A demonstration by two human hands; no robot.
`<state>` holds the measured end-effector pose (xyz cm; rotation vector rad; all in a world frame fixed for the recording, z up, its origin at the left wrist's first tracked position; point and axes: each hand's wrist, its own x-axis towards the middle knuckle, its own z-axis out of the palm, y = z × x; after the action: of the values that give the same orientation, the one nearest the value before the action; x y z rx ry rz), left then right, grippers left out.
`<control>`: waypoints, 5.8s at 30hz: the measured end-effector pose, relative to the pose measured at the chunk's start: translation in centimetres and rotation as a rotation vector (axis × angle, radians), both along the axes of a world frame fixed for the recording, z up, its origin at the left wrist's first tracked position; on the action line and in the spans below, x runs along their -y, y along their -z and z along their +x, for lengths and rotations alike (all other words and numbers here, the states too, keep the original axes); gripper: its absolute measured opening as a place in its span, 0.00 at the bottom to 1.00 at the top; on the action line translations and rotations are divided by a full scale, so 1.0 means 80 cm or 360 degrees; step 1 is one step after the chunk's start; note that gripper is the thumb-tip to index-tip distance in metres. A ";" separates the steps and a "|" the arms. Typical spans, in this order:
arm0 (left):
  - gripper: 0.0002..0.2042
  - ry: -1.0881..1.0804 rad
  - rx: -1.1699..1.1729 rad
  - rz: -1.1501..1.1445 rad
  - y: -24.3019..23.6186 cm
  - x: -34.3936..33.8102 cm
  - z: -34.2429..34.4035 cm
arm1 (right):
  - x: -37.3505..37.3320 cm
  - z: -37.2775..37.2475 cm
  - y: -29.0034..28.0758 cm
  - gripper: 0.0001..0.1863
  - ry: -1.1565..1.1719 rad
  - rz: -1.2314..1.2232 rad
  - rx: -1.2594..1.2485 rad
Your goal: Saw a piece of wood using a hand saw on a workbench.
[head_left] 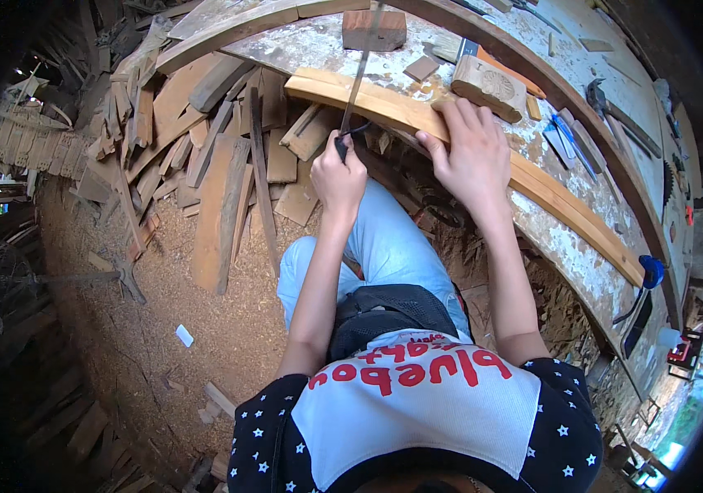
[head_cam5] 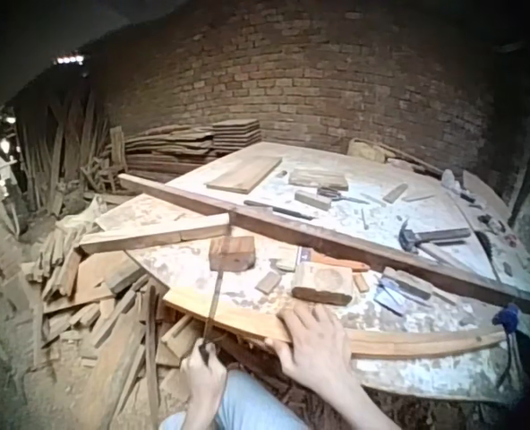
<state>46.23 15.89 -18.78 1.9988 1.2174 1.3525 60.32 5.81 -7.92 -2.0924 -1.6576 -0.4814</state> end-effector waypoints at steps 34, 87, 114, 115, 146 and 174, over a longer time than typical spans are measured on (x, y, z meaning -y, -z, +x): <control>0.18 -0.0072 -0.0008 -0.0306 0.086 0.027 -0.029 | -0.001 0.012 0.017 0.21 0.0031 0.0124 -0.0075; 0.14 0.0091 0.0245 0.0183 0.080 -0.014 -0.017 | -0.004 0.001 0.012 0.20 0.0058 0.0034 0.0061; 0.11 0.0018 -0.0062 0.0006 0.001 -0.003 -0.006 | -0.002 -0.003 0.007 0.21 0.0065 0.0024 0.0061; 0.12 0.0001 -0.0087 0.0071 0.000 -0.007 -0.005 | -0.002 -0.003 0.007 0.21 0.0062 0.0032 0.0060; 0.07 0.0168 0.0240 -0.0018 0.134 -0.003 -0.031 | -0.001 -0.006 0.009 0.21 0.0084 -0.0015 0.0103; 0.12 0.0053 -0.0149 -0.0512 -0.010 0.007 -0.027 | -0.016 0.004 0.006 0.20 0.0229 -0.0067 0.0134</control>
<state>44.07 15.35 -18.02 1.8599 1.3416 0.9836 60.65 7.11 -8.42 -2.2615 -1.5822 -0.5926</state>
